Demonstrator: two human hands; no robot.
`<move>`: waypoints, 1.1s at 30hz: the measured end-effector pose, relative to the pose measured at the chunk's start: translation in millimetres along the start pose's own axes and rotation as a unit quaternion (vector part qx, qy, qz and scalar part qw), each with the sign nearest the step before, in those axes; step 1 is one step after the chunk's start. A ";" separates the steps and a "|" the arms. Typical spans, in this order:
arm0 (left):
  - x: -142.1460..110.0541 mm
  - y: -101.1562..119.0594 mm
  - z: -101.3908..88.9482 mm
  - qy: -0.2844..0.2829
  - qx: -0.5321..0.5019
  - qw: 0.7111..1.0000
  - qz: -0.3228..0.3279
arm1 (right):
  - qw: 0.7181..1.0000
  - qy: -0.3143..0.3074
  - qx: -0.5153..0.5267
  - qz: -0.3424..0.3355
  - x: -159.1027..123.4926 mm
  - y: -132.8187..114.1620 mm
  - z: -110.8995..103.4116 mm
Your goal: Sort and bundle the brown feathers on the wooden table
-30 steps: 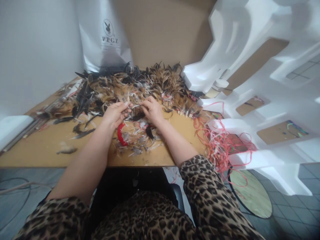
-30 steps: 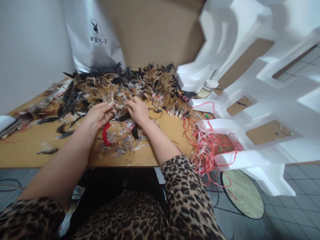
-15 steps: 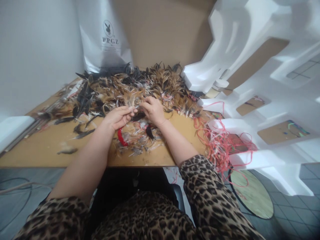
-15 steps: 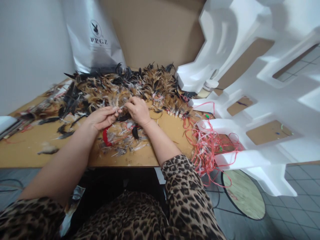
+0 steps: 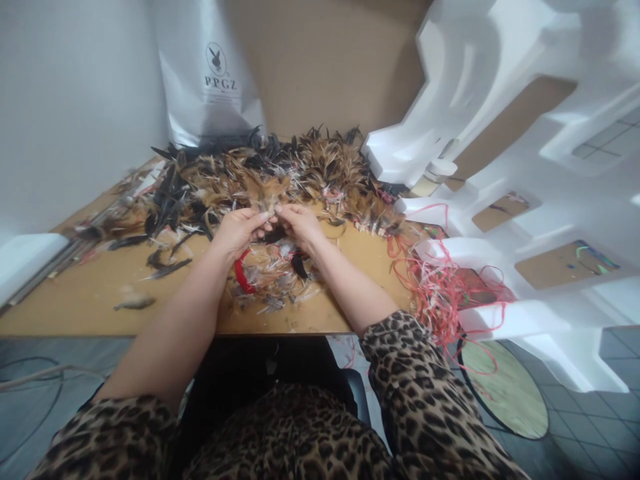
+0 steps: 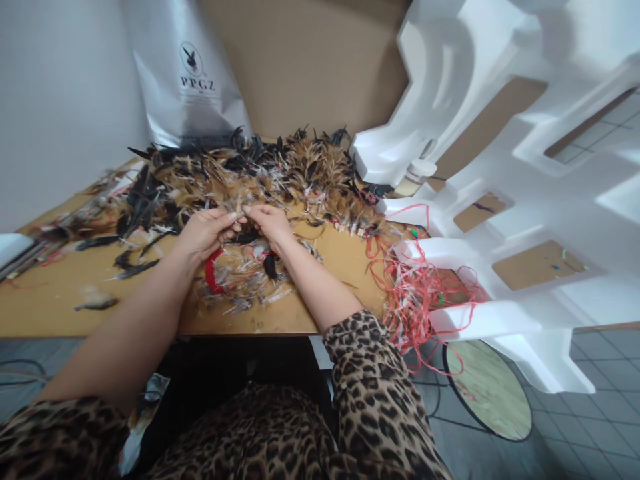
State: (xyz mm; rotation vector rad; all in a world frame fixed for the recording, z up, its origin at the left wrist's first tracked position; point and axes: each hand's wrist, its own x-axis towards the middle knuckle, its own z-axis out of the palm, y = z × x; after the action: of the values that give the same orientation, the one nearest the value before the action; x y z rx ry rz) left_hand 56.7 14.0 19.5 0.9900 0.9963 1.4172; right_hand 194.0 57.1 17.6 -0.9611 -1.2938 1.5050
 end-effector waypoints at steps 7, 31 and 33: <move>4.6 -3.6 -4.7 0.016 -0.071 0.997 -0.039 | 0.997 0.024 0.038 -0.059 -0.4 -3.1 -1.0; 3.0 -0.7 -2.5 0.026 0.016 0.999 -0.024 | 0.977 0.001 -0.132 -0.168 4.3 4.5 -0.7; 5.6 1.6 -5.8 0.059 -0.012 0.998 -0.002 | 0.965 -0.007 -0.185 -0.185 7.9 8.4 -4.4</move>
State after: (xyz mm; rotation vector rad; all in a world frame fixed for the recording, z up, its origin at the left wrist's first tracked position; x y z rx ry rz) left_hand 50.4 19.3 19.5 0.8930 1.0642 1.4947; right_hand 194.6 65.6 8.7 -0.8753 -1.6958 1.0040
